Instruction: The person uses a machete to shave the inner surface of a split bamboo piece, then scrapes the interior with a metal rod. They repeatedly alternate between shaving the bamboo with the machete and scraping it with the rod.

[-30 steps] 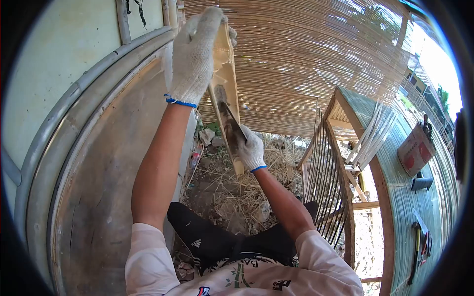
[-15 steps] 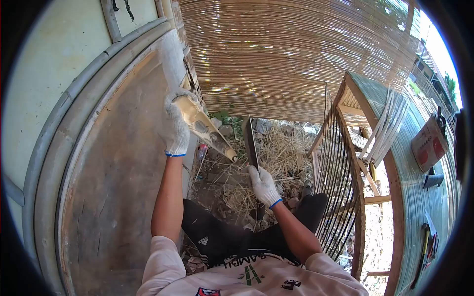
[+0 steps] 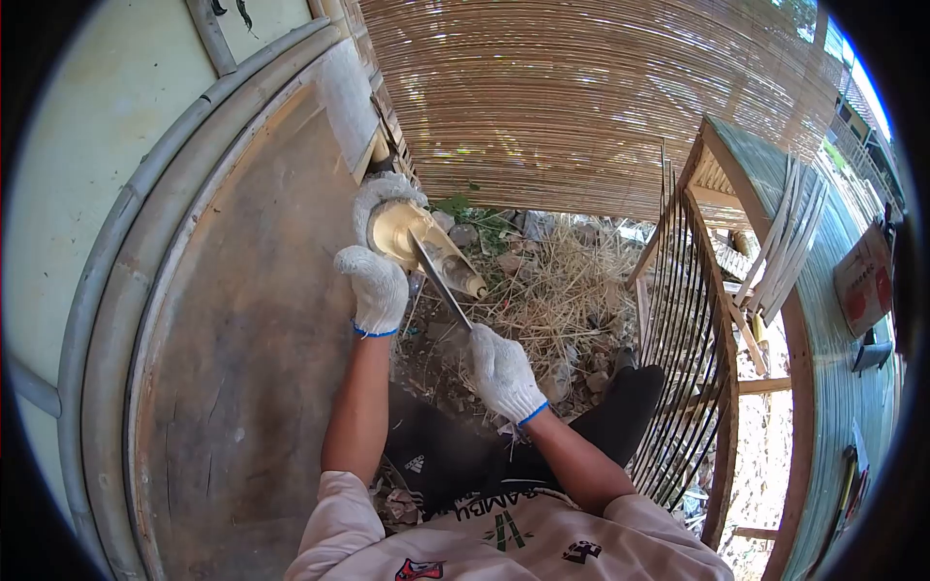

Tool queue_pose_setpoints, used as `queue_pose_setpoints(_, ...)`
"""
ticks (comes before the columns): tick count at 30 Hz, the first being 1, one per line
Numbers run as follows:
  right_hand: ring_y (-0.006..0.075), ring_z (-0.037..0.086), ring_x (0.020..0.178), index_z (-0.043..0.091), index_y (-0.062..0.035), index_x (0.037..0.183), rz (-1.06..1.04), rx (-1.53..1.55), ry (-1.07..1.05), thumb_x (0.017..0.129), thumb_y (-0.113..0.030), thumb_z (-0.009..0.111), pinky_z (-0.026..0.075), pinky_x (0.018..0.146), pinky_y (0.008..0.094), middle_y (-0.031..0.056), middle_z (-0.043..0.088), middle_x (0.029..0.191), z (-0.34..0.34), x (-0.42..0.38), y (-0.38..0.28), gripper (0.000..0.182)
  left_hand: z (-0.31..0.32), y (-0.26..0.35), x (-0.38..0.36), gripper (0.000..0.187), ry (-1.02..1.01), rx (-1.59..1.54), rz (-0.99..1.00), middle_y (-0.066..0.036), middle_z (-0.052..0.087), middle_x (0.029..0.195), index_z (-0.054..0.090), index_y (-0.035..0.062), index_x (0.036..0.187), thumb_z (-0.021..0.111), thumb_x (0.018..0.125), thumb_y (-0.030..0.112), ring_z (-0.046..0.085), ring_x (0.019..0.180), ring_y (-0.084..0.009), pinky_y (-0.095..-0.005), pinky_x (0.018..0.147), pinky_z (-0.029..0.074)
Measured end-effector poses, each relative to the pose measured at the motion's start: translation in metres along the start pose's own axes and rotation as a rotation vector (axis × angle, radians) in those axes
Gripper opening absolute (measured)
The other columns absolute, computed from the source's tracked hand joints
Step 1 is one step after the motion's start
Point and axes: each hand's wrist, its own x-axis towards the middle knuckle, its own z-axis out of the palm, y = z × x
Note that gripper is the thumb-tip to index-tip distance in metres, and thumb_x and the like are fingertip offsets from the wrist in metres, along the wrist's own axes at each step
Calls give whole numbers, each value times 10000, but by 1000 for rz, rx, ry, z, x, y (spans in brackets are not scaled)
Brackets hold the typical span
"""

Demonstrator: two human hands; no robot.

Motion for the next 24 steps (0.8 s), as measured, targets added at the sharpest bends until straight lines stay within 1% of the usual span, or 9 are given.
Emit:
queue_pose_setpoints(3,453,638,773,645,-18,1059,36,-75,-43,1042,-252,405,499,683,478,253,645,824,1,2,9,336,19,66,20,1132,30,-544,-122,-186,593,1254,505,15,1338,152,797,945,571,1182,-283,-417,1081,429)
queue_pose_setpoints(5,452,642,782,642,-17,1051,-26,-97,-44,1049,-252,402,500,692,486,260,645,832,-3,-2,11,337,13,76,27,1106,-37,-525,-125,-176,617,1200,533,14,1281,152,808,938,595,1137,-279,-416,1052,452)
queue_pose_setpoints(10,447,654,825,645,-18,1059,251,85,-220,1046,-268,419,505,733,522,252,667,858,-18,3,-17,338,8,81,31,1014,-84,-450,-88,-176,656,1094,576,5,1179,177,875,886,642,1036,-284,-406,975,507)
queue_pose_setpoints(12,465,631,799,627,2,1014,122,17,-115,1037,-254,441,489,703,524,268,642,823,-14,-3,-20,317,10,73,26,915,132,-540,-346,-179,666,1041,579,-1,1119,202,944,814,656,990,-288,-405,934,527)
queue_pose_setpoints(17,491,588,711,618,20,976,-19,-71,73,1024,-256,482,464,636,506,260,612,734,-6,-16,3,310,23,86,20,832,92,-487,-294,-180,678,1006,581,2,1071,210,995,743,665,963,-290,-406,924,529)
queue_pose_setpoints(20,433,585,600,640,10,991,-281,-130,-31,1044,-269,439,453,579,455,207,595,656,-8,-23,23,348,25,87,22,831,9,-546,-195,-176,686,984,587,3,1068,200,1001,735,664,966,-285,-403,920,527)
queue_pose_setpoints(22,335,593,565,650,4,1022,210,194,-172,1060,-276,377,441,558,407,159,578,621,-20,-24,-14,393,24,84,25,853,150,-579,-283,-175,686,983,591,-4,1071,189,995,745,658,982,-279,-400,921,524)
queue_pose_setpoints(23,251,589,556,646,-3,1038,213,169,-98,1070,-297,329,434,556,369,115,553,598,-20,-25,-29,433,22,83,25,853,152,-578,-289,-175,686,983,591,-4,1071,189,995,745,658,982,-279,-400,921,524)
queue_pose_setpoints(24,251,589,556,646,-3,1038,211,167,-100,1070,-297,329,434,556,369,115,553,598,-20,-23,-27,433,21,81,26,863,123,-546,-246,-177,687,979,593,-6,1067,183,992,750,661,971,-281,-398,921,525)
